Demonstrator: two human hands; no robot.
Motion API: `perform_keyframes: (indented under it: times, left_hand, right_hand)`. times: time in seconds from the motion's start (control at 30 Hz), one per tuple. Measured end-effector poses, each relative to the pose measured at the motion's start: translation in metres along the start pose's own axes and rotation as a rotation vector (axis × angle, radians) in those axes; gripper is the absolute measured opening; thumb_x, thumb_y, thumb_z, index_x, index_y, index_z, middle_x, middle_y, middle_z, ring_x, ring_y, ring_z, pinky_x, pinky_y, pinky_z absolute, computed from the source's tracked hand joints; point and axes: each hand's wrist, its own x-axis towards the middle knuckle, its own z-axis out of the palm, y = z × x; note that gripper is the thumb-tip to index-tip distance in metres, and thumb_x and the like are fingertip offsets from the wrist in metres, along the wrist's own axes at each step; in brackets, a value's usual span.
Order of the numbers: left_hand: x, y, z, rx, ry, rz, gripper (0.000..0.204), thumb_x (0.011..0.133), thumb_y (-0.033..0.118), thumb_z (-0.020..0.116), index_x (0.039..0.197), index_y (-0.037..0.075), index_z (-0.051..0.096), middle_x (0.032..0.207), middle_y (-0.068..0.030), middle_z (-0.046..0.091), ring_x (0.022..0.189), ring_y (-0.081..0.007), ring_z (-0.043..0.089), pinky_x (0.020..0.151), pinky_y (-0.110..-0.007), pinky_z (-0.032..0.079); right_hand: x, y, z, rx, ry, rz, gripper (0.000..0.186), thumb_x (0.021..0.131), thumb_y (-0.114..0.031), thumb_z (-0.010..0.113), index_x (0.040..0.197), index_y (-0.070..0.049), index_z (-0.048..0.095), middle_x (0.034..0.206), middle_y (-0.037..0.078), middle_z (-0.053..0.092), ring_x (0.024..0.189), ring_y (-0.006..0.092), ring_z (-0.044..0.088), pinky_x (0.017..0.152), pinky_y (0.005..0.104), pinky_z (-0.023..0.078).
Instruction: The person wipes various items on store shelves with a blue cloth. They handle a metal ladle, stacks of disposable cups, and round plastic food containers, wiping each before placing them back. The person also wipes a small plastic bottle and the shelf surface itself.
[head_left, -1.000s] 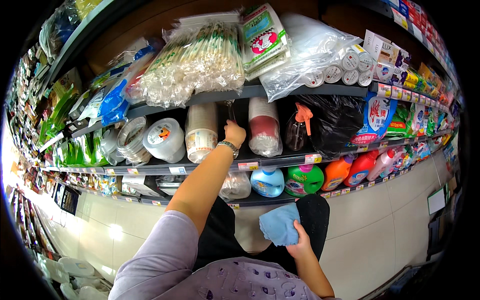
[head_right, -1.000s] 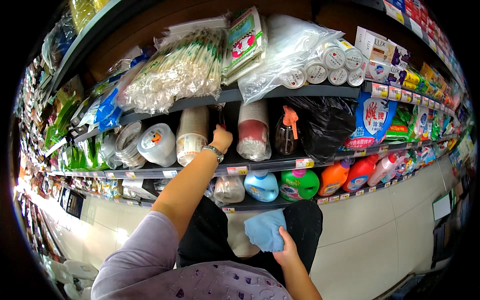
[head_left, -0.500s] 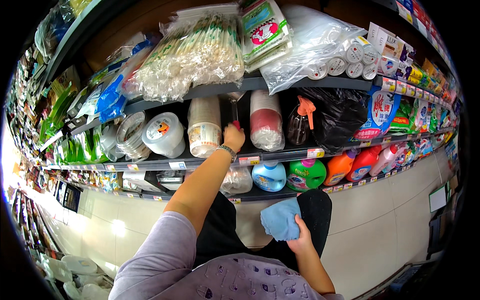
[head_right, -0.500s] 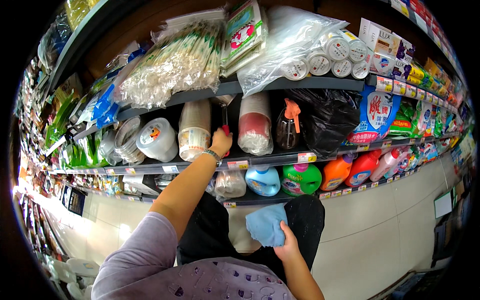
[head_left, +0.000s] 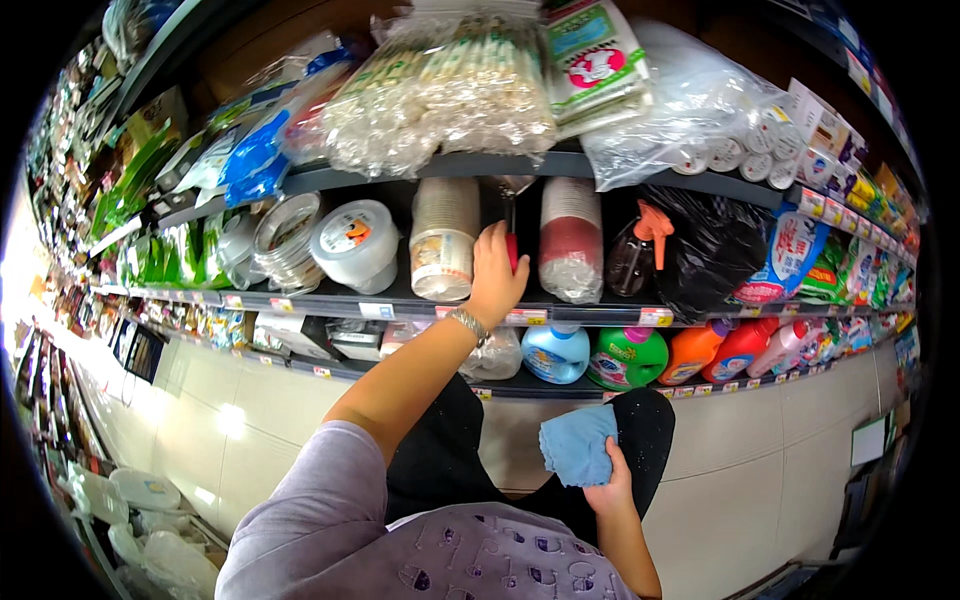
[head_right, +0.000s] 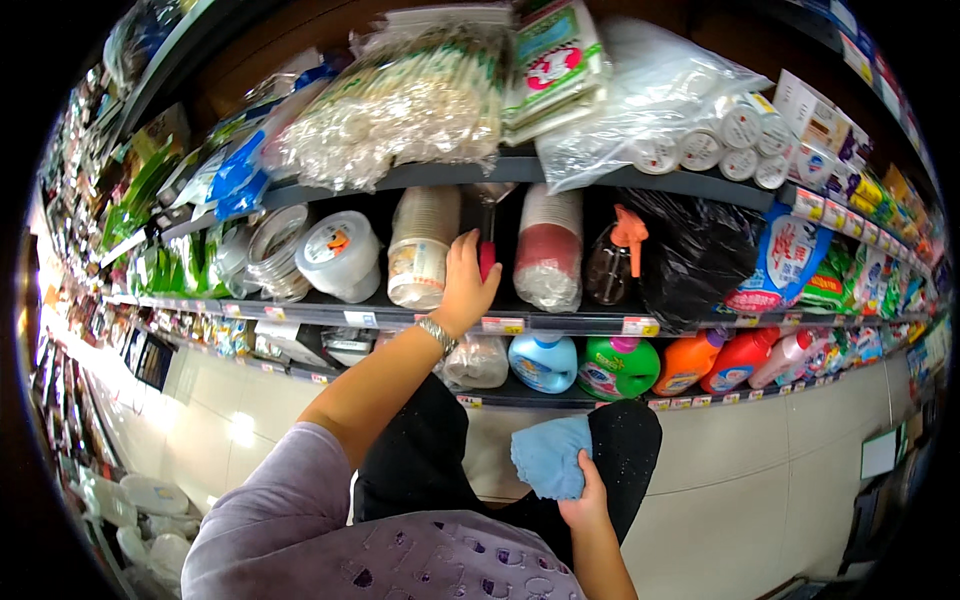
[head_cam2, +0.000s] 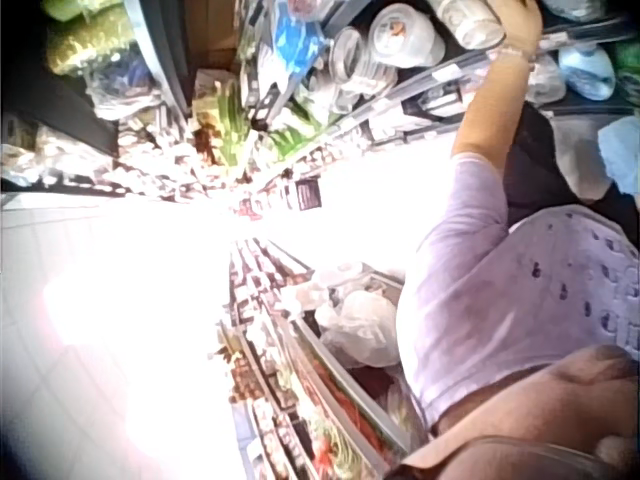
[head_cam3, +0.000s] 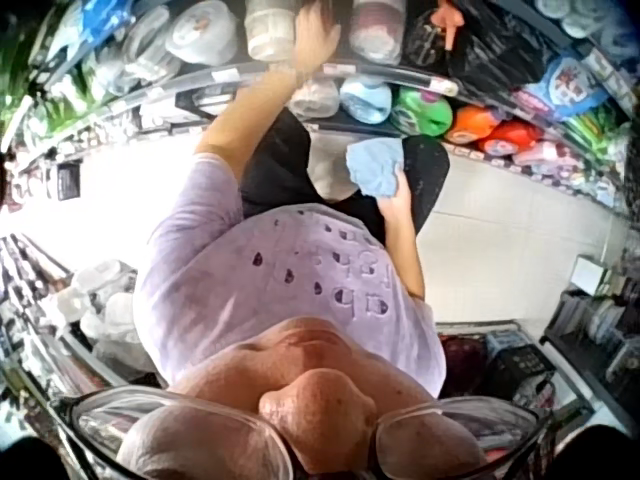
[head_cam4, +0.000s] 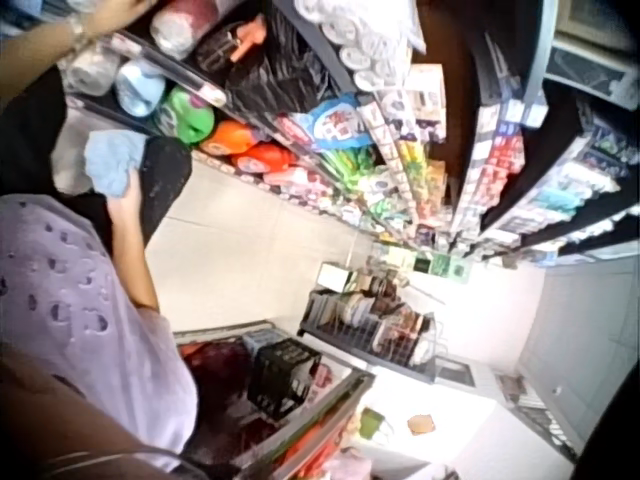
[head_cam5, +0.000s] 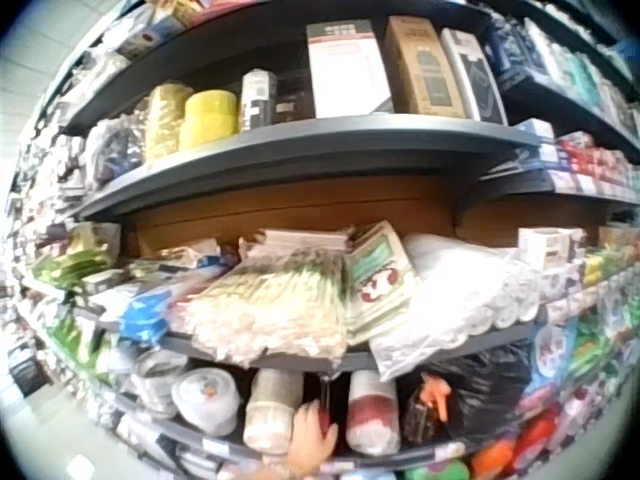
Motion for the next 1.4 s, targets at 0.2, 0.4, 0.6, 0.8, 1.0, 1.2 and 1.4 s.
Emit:
perform_keyframes:
  times: [0.2,0.4,0.6,0.8,1.0,1.2,1.4]
  left_hand:
    - [-0.030,0.013,-0.095,0.169,0.112,0.105,0.062,0.069,0.000,0.067,0.125,0.001,0.041,0.131,-0.0197,0.040,0.121,-0.0393,0.038,0.101,-0.045,0.031]
    - [-0.070,-0.038,-0.139,0.091,0.096,-0.166,0.054,0.076,0.003,0.065,0.124,-0.002,0.040,0.129,-0.0203,0.042,0.117,-0.0331,0.042,0.101,-0.040,0.033]
    - [-0.077,-0.073,-0.127,-0.693,0.107,-0.746,0.056,0.086,0.020,0.064,0.127,-0.007,0.037,0.133,-0.0212,0.040,0.124,-0.0277,0.041,0.103,-0.035,0.034]
    - [-0.046,-0.061,-0.122,-0.734,0.060,-0.864,0.073,0.090,0.036,0.058,0.136,-0.010,0.027,0.139,-0.0262,0.034,0.130,-0.0278,0.036,0.106,-0.034,0.029]
    - [-0.021,-0.076,-0.114,-0.840,-0.018,-1.055,0.088,0.084,0.046,0.061,0.137,-0.013,0.023,0.137,-0.0251,0.037,0.128,-0.0275,0.038,0.106,-0.034,0.028]
    - [-0.002,-0.075,-0.126,-0.923,-0.202,-1.004,0.068,0.082,0.040,0.066,0.124,-0.007,0.042,0.111,-0.0146,0.056,0.106,-0.0195,0.052,0.091,-0.030,0.040]
    - [-0.014,-0.040,-0.141,-0.946,-0.164,-1.077,0.066,0.085,0.037,0.063,0.129,-0.005,0.036,0.116,-0.0131,0.052,0.108,-0.0181,0.049,0.093,-0.031,0.038]
  right_hand:
    - [0.001,0.004,0.007,-0.083,-0.007,0.021,0.051,0.092,-0.030,0.053,0.132,0.000,0.041,0.129,0.012,0.050,0.121,0.0276,0.047,0.103,0.0415,0.036]
    - [0.008,0.013,0.015,-0.158,-0.022,0.068,0.049,0.092,-0.033,0.050,0.130,-0.002,0.042,0.128,0.011,0.052,0.118,0.0260,0.049,0.100,0.0404,0.038]
    - [0.024,0.023,0.041,-0.290,0.032,0.010,0.051,0.093,-0.034,0.049,0.132,-0.002,0.041,0.130,0.010,0.049,0.120,0.0247,0.047,0.102,0.0390,0.036]
    - [0.103,0.017,0.129,-0.533,-0.113,-0.274,0.049,0.096,-0.033,0.048,0.133,-0.001,0.040,0.130,0.010,0.048,0.120,0.0213,0.046,0.102,0.0358,0.035]
    - [0.220,0.045,0.207,-0.588,-0.108,-0.344,0.053,0.092,-0.036,0.053,0.130,-0.001,0.043,0.128,0.009,0.050,0.116,0.0219,0.048,0.100,0.0359,0.036]
    - [0.237,0.066,0.225,-0.530,-0.187,-0.172,0.057,0.093,-0.037,0.052,0.136,-0.002,0.037,0.135,0.010,0.044,0.123,0.0203,0.041,0.104,0.0342,0.030]
    - [0.176,0.064,0.236,-0.593,-0.270,-0.192,0.054,0.096,-0.034,0.047,0.138,-0.001,0.034,0.136,0.010,0.042,0.124,0.0195,0.039,0.105,0.0322,0.027]
